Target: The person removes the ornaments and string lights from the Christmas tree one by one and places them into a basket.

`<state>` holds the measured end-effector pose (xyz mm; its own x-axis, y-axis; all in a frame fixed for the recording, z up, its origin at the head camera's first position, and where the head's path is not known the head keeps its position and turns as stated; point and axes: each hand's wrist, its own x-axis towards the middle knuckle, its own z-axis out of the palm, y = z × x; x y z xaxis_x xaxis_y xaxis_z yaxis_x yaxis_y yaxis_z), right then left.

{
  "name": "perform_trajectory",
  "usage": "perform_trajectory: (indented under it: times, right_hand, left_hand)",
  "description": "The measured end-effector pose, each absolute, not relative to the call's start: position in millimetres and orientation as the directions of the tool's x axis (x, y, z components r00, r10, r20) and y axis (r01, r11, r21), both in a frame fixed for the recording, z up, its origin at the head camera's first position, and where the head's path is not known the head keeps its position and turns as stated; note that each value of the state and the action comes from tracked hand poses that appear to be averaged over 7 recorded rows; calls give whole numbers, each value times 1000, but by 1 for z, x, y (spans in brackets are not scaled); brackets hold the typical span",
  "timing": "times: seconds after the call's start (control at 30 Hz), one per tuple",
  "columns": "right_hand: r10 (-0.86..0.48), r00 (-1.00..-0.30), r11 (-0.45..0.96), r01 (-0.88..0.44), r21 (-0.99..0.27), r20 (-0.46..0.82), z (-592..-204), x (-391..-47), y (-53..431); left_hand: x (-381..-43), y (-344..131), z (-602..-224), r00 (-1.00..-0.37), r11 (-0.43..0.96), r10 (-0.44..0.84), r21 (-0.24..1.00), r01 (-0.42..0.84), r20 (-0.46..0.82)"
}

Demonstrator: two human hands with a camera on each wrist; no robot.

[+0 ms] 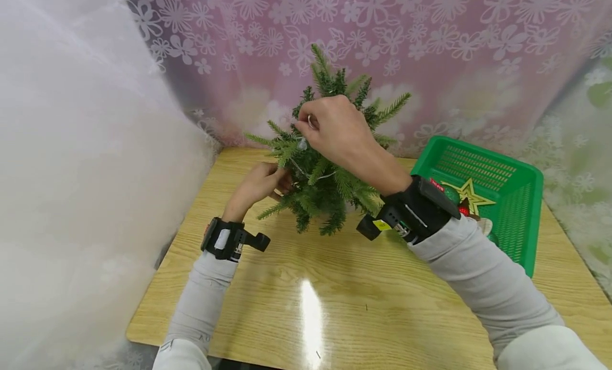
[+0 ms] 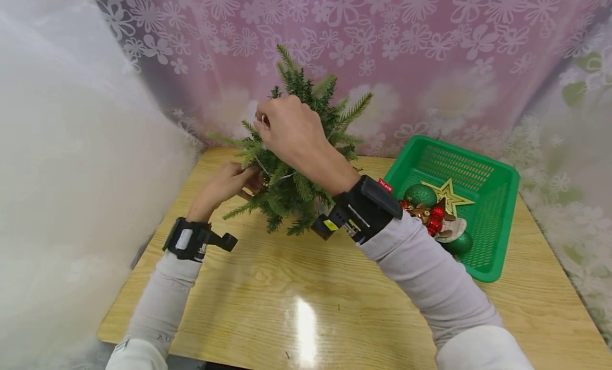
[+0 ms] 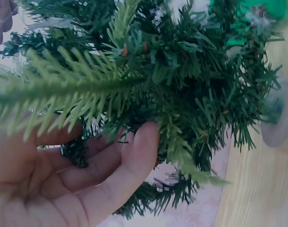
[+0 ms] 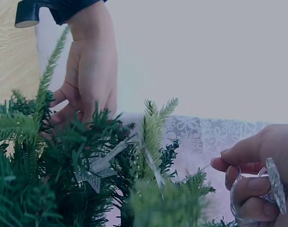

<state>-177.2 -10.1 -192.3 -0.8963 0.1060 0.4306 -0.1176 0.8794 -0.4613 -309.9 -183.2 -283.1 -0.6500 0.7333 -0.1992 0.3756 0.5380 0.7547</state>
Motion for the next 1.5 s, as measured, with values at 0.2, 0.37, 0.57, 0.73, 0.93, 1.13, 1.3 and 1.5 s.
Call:
perform_trajectory:
  times: [0.2,0.37,0.57,0.73,0.93,1.13,1.3,1.5]
  right_hand:
    - [61,-880,835,-214,-507,472,-192,-173,-7]
    - [42,-881,824,-236,-515,472,-192,-172,-8]
    - [35,-872,820,-255,-513,489,-191,-172,-9]
    - [24,-872,826,-258,-502,488,-191,-170,-8]
    - [16,-857,827,-278,-488,515,-189,-168,-8]
    - [12,-843,828,-293,-478,538,-186,-166,-6]
    - [34,-845,835,-269,-479,534,-182,-164,-3]
    - [58,-854,833,-244,-496,517,-182,-160,0]
  left_hand:
    - [-293,-186,-285,-650,491,735,814,310,-195]
    - [-276,-185,-287,-632,448,756,838,312,-168]
    - [-259,-180,-297,-634,354,766,895,270,-111]
    - [-247,-175,-308,-645,262,762,935,238,-50]
    - [-233,-167,-321,-668,161,744,961,223,30]
    - [-221,-161,-330,-655,140,752,953,269,75]
    - [-211,-159,-331,-602,173,778,860,480,180]
    - [-189,-168,-306,-586,306,787,704,641,191]
